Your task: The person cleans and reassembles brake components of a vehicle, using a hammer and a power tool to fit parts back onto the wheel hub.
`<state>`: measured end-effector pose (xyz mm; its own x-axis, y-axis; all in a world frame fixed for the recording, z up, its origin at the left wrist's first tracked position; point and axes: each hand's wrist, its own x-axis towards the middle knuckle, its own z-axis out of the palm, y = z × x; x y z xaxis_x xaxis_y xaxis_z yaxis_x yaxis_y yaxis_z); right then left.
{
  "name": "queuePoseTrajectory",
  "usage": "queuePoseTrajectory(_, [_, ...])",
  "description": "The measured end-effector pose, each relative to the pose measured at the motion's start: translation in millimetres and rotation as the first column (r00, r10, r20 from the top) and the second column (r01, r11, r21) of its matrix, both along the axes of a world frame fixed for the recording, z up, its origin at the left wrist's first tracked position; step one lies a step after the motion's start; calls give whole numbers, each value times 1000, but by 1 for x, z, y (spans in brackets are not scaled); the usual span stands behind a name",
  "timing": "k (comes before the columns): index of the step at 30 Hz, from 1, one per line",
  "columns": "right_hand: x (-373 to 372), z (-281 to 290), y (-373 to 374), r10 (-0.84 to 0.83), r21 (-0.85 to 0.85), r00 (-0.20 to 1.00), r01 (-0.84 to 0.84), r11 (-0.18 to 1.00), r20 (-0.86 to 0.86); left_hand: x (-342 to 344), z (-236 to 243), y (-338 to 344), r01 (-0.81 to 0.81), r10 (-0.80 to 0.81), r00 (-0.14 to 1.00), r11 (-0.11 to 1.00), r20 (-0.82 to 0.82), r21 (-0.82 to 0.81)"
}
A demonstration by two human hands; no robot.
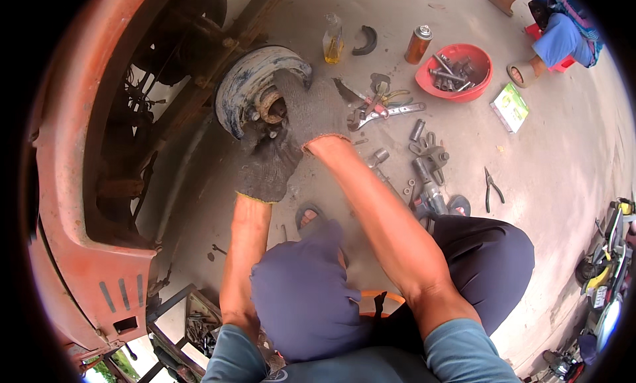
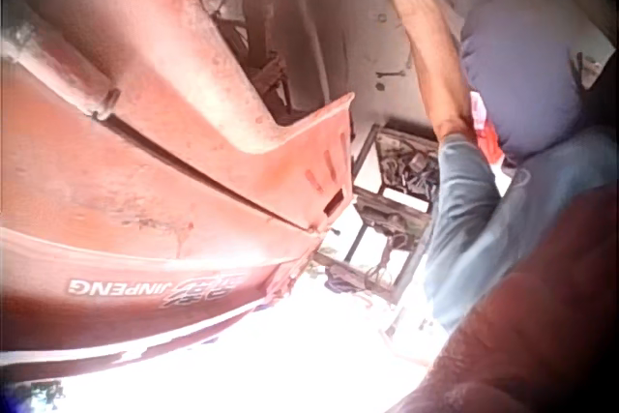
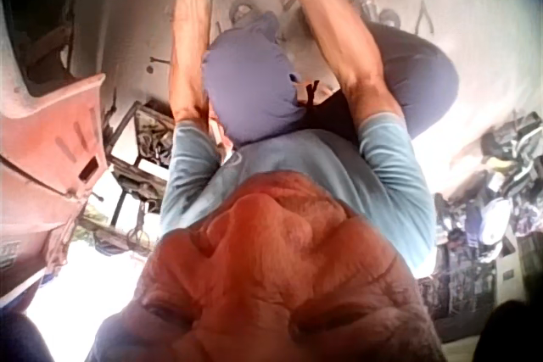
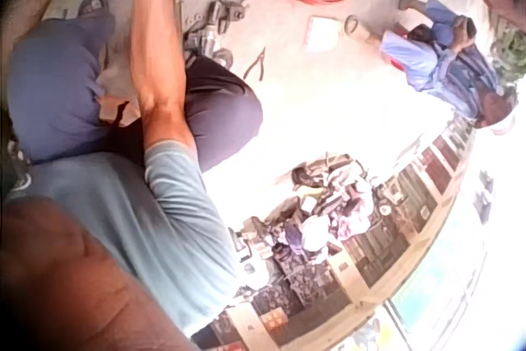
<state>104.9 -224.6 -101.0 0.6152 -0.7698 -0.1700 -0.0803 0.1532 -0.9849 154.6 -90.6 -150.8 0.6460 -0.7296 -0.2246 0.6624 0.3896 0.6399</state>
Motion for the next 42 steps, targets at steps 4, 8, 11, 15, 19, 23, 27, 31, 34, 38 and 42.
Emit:
queuePoseTrajectory(4, [-8,-2,-11,18,-288,982,-72,955,-186,-6,62,-4,37,-76,960,989,-269,-146])
queuePoseTrajectory(8, [-4,-23,-4,36,-286,988,-77,955,-147,8,85,4,4,44,970,980,-240,199])
queuePoseTrajectory(11, [-10,-12,10,103,250,995,-96,964,-15,-2,119,1,-64,114,991,872,-74,485])
queuePoseTrajectory(15, [1,-82,13,22,684,989,-118,719,148,-23,157,-20,-189,-8,955,756,297,627])
queuePoseTrajectory(19, [-9,-50,16,150,893,885,-449,25,441,17,120,32,-576,-725,417,255,547,777])
queuePoseTrajectory(23, [-2,-38,10,32,330,999,-41,943,33,21,87,66,-802,-946,44,159,322,575])
queuePoseTrajectory(27, [-18,16,-13,1,-374,996,-37,927,-94,28,85,34,-828,-883,-259,412,392,380])
queuePoseTrajectory(31, [-11,5,-16,-31,-444,999,12,896,-36,41,98,-24,-673,-596,-571,733,565,94])
queuePoseTrajectory(34, [-18,-7,-10,-54,-448,997,20,894,-63,42,102,-34,-652,-628,-520,729,579,206])
queuePoseTrajectory(38, [-7,-40,-5,25,-254,994,-50,966,-103,40,136,-76,-566,-671,-666,739,325,366])
queuePoseTrajectory(42, [13,-77,33,98,-347,954,-198,917,-284,54,151,-121,-492,-628,-778,588,-20,643])
